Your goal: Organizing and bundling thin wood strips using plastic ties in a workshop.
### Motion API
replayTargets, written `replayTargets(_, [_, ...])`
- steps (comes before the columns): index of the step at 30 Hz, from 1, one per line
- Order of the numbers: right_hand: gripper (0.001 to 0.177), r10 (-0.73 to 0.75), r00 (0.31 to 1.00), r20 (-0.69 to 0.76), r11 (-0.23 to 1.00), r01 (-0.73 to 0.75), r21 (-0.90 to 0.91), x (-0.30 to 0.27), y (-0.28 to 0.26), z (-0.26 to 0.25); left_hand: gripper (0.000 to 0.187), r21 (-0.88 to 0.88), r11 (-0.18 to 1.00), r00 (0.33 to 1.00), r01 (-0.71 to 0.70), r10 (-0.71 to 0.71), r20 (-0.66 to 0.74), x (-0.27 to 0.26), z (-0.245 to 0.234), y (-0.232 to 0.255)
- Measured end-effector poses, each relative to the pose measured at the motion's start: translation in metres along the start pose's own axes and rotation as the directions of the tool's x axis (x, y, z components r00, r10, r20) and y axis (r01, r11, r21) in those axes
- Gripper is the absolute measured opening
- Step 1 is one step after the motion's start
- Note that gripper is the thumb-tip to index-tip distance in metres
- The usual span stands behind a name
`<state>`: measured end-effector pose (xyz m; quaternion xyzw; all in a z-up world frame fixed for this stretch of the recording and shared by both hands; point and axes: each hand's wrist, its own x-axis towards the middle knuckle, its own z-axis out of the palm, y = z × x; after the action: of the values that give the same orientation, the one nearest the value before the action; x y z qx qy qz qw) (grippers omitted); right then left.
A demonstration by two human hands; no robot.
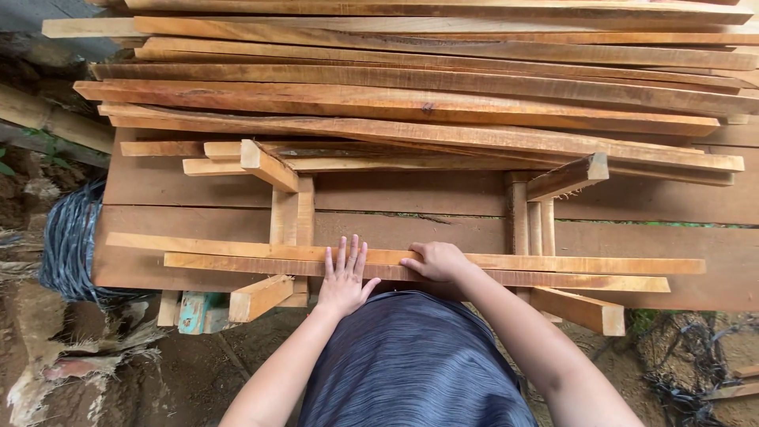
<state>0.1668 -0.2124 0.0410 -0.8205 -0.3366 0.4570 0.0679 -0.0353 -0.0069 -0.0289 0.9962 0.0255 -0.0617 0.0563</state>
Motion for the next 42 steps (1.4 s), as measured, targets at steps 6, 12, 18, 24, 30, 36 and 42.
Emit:
replayTargets(6, [0.055,0.002,1.0,-0.025,0.998,-0.001,0.07,0.004,-0.001,-0.002,0.089,-0.067,0.998,0.988,0.013,-0.003,0.152,0.007,-0.02,0.0])
replayTargets(12, [0.039,-0.1,0.939,-0.328,0.995,0.097,-0.026,0.006,-0.002,0.002,0.094,0.009,1.0,0.998,0.028,-0.028,-0.059,-0.002,0.0,0.004])
replayTargets(18, [0.049,-0.199,0.773,-0.602,0.978,0.12,-0.168,-0.002,-0.01,0.022,0.089,0.033,0.999,0.994,0.037,-0.033,-0.108,-0.005,0.007,0.004])
replayTargets(24, [0.047,-0.111,0.941,-0.319,0.992,0.122,0.013,-0.008,0.001,0.013,0.083,-0.037,0.998,0.998,0.043,-0.045,-0.04,-0.005,0.005,0.005])
replayTargets(30, [0.058,0.008,0.991,-0.132,0.999,-0.002,0.043,0.004,0.003,-0.002,0.082,-0.052,0.997,0.998,0.056,-0.058,-0.025,0.001,-0.021,0.004])
replayTargets(36, [0.05,-0.018,0.986,-0.165,1.0,0.015,-0.019,0.015,0.005,0.003,0.092,-0.006,0.998,0.997,0.061,-0.061,-0.053,0.008,-0.014,-0.003])
replayTargets(42, [0.033,-0.23,0.789,-0.569,0.971,0.151,-0.184,0.002,0.005,0.015,0.104,0.008,0.997,0.991,0.076,-0.074,-0.107,0.01,-0.031,0.001])
